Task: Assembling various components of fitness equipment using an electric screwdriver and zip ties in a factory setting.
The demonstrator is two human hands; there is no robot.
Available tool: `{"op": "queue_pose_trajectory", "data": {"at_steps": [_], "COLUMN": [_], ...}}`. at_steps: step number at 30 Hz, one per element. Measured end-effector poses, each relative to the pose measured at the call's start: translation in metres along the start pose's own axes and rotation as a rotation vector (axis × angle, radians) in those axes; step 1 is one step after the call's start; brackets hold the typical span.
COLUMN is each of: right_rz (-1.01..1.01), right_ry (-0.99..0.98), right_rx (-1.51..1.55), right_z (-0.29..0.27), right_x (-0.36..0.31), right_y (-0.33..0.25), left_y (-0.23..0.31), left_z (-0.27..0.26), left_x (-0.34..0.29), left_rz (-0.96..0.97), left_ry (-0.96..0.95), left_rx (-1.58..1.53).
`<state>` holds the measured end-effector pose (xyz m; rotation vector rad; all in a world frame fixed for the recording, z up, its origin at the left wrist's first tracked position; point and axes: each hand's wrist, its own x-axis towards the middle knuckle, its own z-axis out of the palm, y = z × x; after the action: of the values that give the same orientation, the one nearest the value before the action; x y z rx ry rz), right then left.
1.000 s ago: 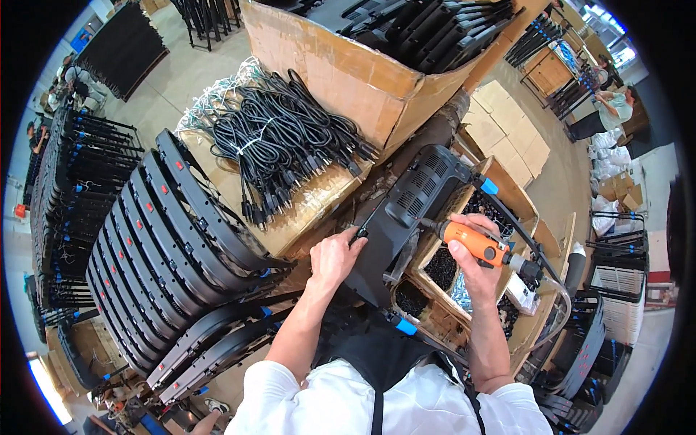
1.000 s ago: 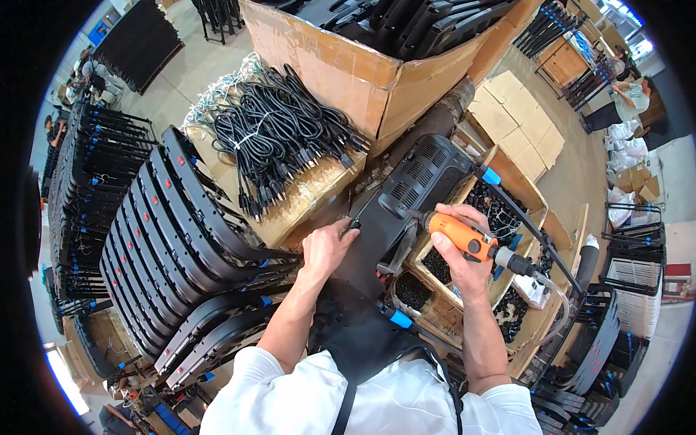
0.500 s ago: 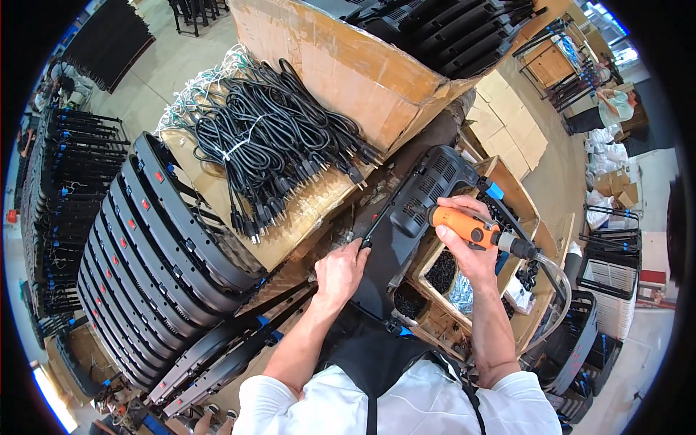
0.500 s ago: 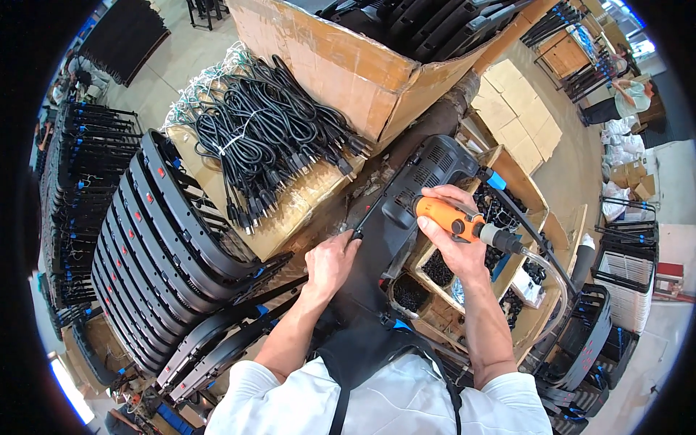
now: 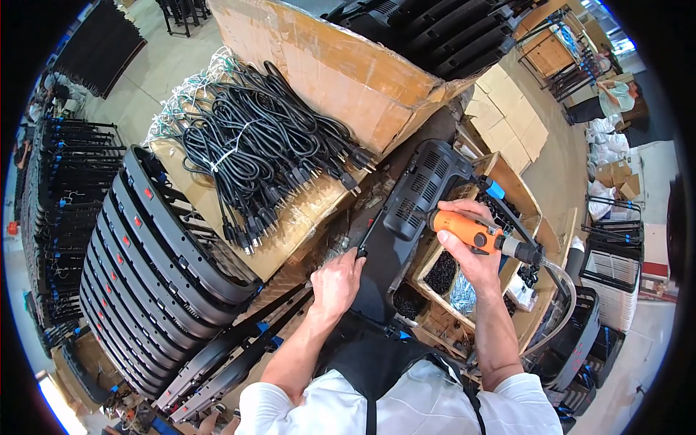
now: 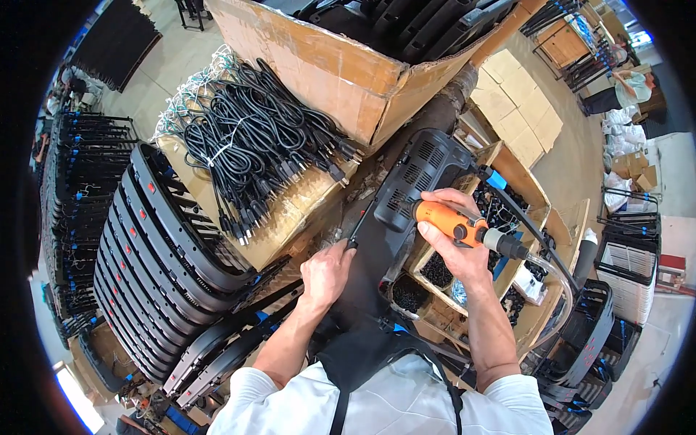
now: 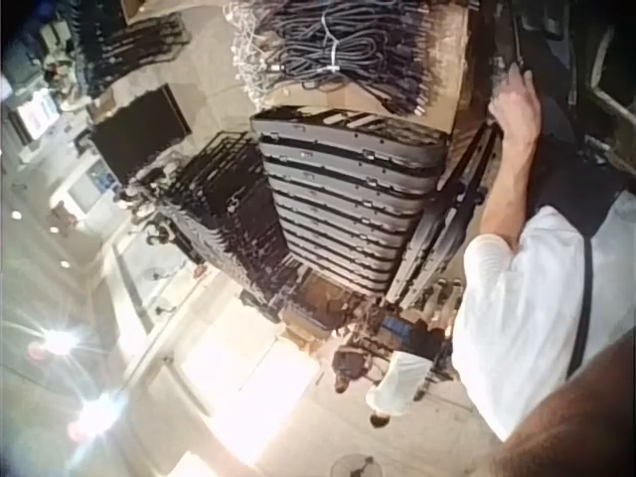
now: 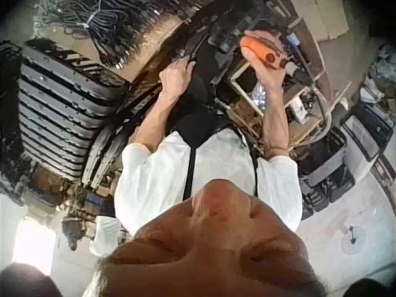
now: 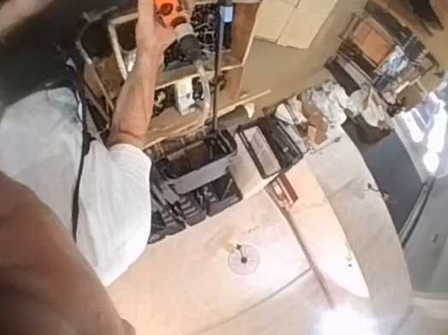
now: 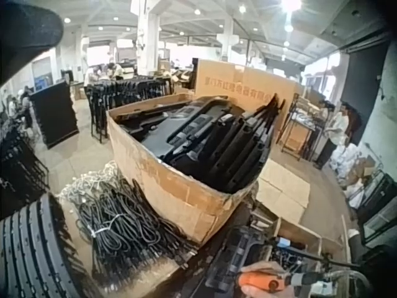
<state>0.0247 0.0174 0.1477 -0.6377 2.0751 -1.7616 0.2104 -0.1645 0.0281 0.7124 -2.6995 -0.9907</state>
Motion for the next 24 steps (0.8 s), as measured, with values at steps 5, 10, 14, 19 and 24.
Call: {"op": "queue_pose_trajectory", "data": {"at_steps": [5,10,14,19,24], "right_rz": [0.001,0.017,0.026,0.034,0.030], "right_ry": [0.002,-0.002,-0.013,-0.022,-0.010], "right_rx": [-0.006,0.004,-0.031,-0.006,-0.013], "right_z": [0.003,0.010,0.013,0.014,0.014], "right_x": [0.001,0.002,0.004,0.006,0.003], "right_y": [0.004,0.005,0.004,0.003,0.002], "left_y": [-0.003,-0.002,-0.010,-0.012,-0.012], "left_z": [-0.003,-0.002,-0.002,-0.004,0.002], "left_x": [-0.001,0.004,-0.002,0.000,-0.004], "left_rz": [0.013,0.027,0.037,0.051,0.046], "left_ry": [-0.011,-0.014,-0.015,-0.035,-0.012], "left_rx": [0.018,0.009,-0.013,-0.014,-0.027]}}
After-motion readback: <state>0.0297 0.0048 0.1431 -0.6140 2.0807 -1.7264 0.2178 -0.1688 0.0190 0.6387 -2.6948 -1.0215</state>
